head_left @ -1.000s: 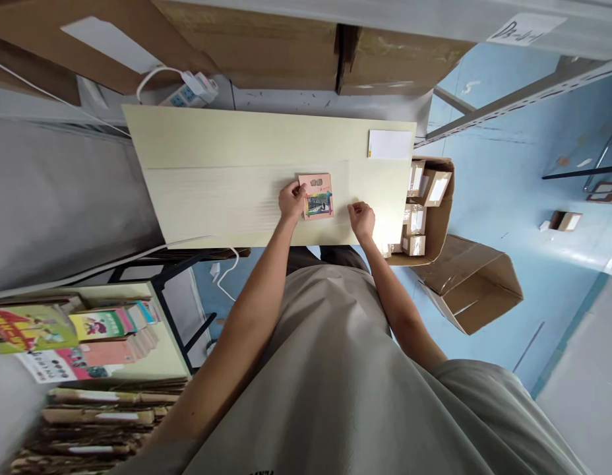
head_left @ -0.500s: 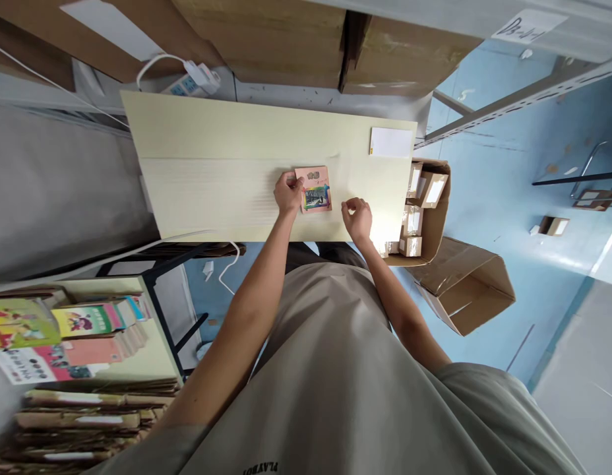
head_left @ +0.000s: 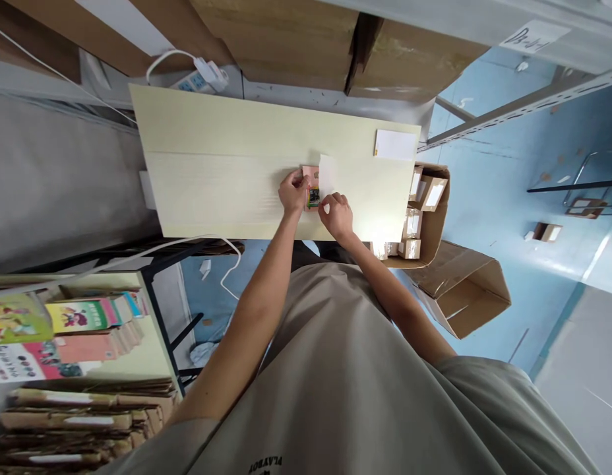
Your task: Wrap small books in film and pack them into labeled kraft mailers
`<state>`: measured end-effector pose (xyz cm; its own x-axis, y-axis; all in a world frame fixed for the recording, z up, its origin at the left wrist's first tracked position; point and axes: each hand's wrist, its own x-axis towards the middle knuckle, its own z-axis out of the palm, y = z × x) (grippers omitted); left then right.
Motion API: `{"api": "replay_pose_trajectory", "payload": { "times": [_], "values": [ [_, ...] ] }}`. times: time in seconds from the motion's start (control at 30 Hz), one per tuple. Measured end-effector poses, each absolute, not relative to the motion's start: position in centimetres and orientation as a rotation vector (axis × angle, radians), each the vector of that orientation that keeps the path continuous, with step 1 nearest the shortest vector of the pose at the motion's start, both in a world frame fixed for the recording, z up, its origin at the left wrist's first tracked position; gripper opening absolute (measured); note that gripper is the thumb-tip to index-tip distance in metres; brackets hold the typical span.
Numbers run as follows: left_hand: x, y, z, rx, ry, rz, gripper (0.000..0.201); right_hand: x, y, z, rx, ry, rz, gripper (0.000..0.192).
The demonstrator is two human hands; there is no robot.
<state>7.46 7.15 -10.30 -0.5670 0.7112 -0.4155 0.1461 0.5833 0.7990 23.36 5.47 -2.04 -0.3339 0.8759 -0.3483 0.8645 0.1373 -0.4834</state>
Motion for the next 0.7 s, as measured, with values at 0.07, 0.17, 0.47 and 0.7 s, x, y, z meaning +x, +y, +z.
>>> {"api": "replay_pose_trajectory", "payload": {
  "times": [0.07, 0.17, 0.47, 0.7],
  "values": [
    [8.2, 6.3, -9.9, 0.704, 2.104, 0.965, 0.016, 22.9, 5.4, -2.4, -1.810, -2.391, 0.976, 0.014],
    [9.3, 4.7, -9.2, 0.804, 2.138, 0.916, 0.016, 22.4, 5.2, -3.4, -1.805, -2.409, 0.982, 0.012],
    [9.8, 3.7, -8.7, 0.902, 2.135, 0.872, 0.024, 22.2, 5.2, -5.6, -1.729, -2.386, 1.075, 0.017],
    [10.1, 3.9, -9.3, 0.738, 2.177, 0.897, 0.008, 24.1, 9.0, -5.1, -1.897, -2.200, 1.013, 0.019]
  ]
}}
